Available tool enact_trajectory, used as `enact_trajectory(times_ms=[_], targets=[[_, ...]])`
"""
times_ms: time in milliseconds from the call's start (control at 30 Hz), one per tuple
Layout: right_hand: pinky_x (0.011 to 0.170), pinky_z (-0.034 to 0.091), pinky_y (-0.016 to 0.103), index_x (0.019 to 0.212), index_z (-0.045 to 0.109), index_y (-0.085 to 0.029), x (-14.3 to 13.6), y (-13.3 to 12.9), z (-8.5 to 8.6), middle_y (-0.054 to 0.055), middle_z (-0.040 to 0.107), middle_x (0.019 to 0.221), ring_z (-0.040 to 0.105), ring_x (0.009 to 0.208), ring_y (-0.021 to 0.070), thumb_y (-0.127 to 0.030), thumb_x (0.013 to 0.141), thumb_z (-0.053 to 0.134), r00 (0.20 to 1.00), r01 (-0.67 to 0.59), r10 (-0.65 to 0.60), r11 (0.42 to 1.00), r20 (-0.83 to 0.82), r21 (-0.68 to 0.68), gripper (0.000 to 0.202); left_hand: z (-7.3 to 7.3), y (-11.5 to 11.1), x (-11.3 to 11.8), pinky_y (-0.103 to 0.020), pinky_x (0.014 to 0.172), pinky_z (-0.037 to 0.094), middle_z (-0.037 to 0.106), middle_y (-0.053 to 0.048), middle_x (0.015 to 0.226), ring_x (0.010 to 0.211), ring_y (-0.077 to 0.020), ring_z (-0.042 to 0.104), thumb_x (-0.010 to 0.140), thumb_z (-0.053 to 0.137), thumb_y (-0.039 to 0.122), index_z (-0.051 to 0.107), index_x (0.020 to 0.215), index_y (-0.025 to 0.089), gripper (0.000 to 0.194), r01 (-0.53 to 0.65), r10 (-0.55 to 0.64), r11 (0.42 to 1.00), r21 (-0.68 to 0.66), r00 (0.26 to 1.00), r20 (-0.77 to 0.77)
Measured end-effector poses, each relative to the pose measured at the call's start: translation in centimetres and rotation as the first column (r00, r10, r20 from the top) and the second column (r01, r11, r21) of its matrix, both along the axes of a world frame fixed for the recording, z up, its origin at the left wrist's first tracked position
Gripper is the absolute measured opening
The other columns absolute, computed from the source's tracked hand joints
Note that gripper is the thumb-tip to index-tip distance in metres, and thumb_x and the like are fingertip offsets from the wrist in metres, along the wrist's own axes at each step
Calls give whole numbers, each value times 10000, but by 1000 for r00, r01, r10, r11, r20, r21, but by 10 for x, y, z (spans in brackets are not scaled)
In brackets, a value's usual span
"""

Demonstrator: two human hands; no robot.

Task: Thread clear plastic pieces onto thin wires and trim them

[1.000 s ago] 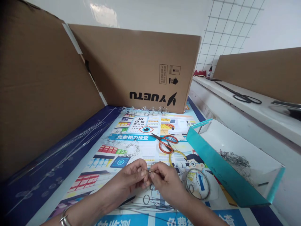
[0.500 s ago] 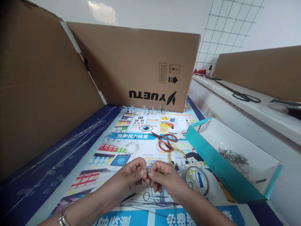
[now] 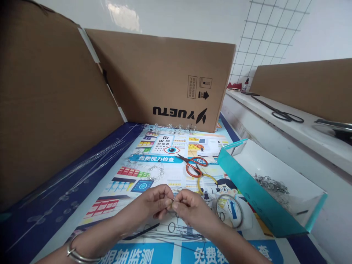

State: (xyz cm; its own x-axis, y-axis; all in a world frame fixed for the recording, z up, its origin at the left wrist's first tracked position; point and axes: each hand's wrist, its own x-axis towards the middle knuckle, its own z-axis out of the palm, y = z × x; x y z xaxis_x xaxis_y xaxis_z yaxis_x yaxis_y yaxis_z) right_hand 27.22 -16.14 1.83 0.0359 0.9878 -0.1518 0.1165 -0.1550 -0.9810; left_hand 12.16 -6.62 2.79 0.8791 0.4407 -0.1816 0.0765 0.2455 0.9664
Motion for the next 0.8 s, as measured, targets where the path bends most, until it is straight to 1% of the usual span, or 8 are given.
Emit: enact_trajectory(times_ms=[67,167,300,367,467,600,700,800], targets=[[475,299,185,729,479,-183,-3,-4,4,-61,444,566,391,501,70,-313,850,470,954,6,-30,997,300,78,177,-2,-3,1,-189,464,259,481,57,582,457,-50,389,801,526,280,478,755,145,151,-13,13,1000,0,1000,-7],[548,329,206,772,512,-189,-11,-11,6,-24,548,672,482,604,97,-241,882,390,768,-64,-41,988,639,140,172,-6,-7,-4,-186,449,254,495,54,586,439,-46,394,786,507,240,467,732,148,114,-24,27,999,46,998,-63],[520,303,243,789,518,-181,-26,-22,-1,14,599,677,527,589,140,-96,768,438,428,-245,-76,949,901,197,119,-10,-16,-21,-184,460,312,466,64,574,455,-59,424,755,479,182,489,716,153,50,-11,42,987,163,980,-192],[496,289,255,787,505,-178,-34,-27,-6,22,599,663,531,568,157,-73,678,486,307,-331,-116,918,945,221,153,-13,-23,-32,-187,474,347,458,62,588,481,-68,433,758,475,196,511,724,156,63,-1,52,978,209,969,-240],[459,280,261,803,476,-180,-43,-30,-10,14,590,649,525,527,163,-100,646,524,237,-439,-148,866,960,241,182,-15,-30,-45,-192,527,373,518,40,645,556,-84,468,767,476,193,553,731,159,91,42,71,936,351,950,-303],[426,272,263,808,453,-177,-48,-29,-10,3,581,623,510,477,157,-82,681,515,144,-522,-160,826,977,212,171,-14,-30,-57,-203,639,394,594,12,740,708,-113,535,803,444,163,588,735,182,160,140,63,791,595,949,-308],[425,286,262,830,468,-165,-48,-27,-10,9,599,646,527,496,161,-87,692,523,140,-543,-103,823,985,164,168,-14,-28,-61,-223,665,408,613,-8,811,754,-132,560,844,379,160,600,838,209,226,231,-4,680,696,950,-312],[439,312,267,842,502,-157,-47,-25,-9,15,621,690,556,537,169,-110,703,538,166,-546,-10,832,986,100,151,-17,-27,-61,-257,651,418,612,-35,822,737,-161,570,837,378,153,594,873,204,224,320,-17,555,768,927,-374]])
